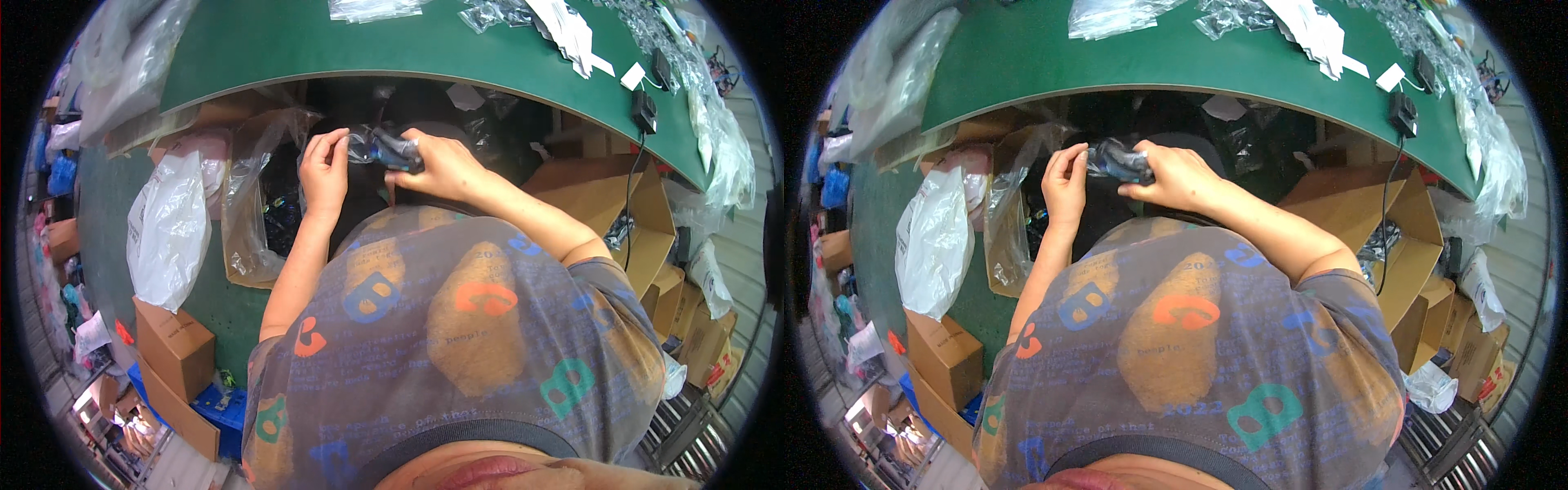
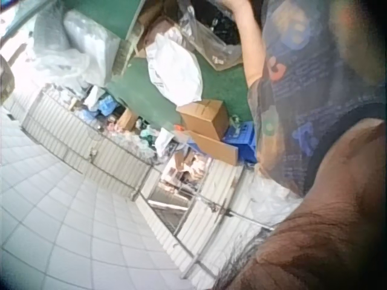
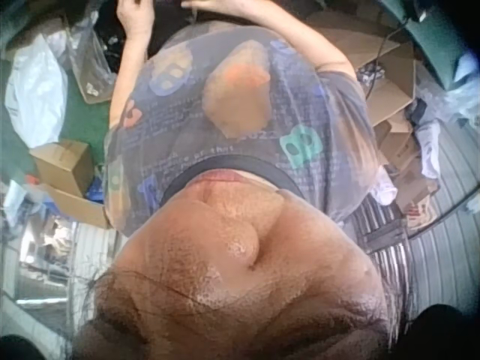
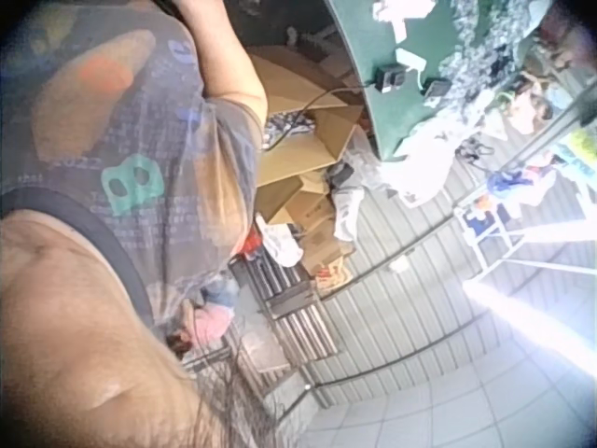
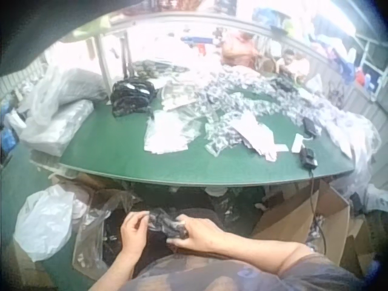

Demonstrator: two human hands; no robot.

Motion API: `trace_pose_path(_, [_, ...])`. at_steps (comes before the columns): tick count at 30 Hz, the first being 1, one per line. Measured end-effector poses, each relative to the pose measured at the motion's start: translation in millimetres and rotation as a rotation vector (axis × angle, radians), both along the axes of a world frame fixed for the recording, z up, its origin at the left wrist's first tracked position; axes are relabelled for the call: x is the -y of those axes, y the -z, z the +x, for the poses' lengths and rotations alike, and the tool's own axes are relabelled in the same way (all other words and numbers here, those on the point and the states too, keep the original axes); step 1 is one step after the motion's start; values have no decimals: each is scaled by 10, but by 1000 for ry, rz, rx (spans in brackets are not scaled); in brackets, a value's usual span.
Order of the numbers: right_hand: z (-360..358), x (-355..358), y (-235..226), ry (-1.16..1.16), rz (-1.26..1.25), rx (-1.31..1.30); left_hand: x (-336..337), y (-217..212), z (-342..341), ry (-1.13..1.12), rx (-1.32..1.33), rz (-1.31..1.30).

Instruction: The person packages swimming goggles by wrapping and inserting them into clear plastic bags and adding paper tags by hand.

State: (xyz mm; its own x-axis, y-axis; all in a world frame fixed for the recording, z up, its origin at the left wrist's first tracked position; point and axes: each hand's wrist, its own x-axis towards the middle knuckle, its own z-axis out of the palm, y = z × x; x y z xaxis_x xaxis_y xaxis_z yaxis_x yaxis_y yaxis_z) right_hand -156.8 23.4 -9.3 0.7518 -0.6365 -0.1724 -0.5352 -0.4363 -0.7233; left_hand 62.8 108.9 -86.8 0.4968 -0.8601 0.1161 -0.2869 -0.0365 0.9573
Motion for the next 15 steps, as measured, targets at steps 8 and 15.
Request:
trace_pose_path(8, [-142, -33, 73, -235, -330, -58, -7, -324, -194, 71, 177, 43])
trace_pose_path(15, [2, 26, 365, -109, -42, 8, -128, -445, -298, 193, 373, -86])
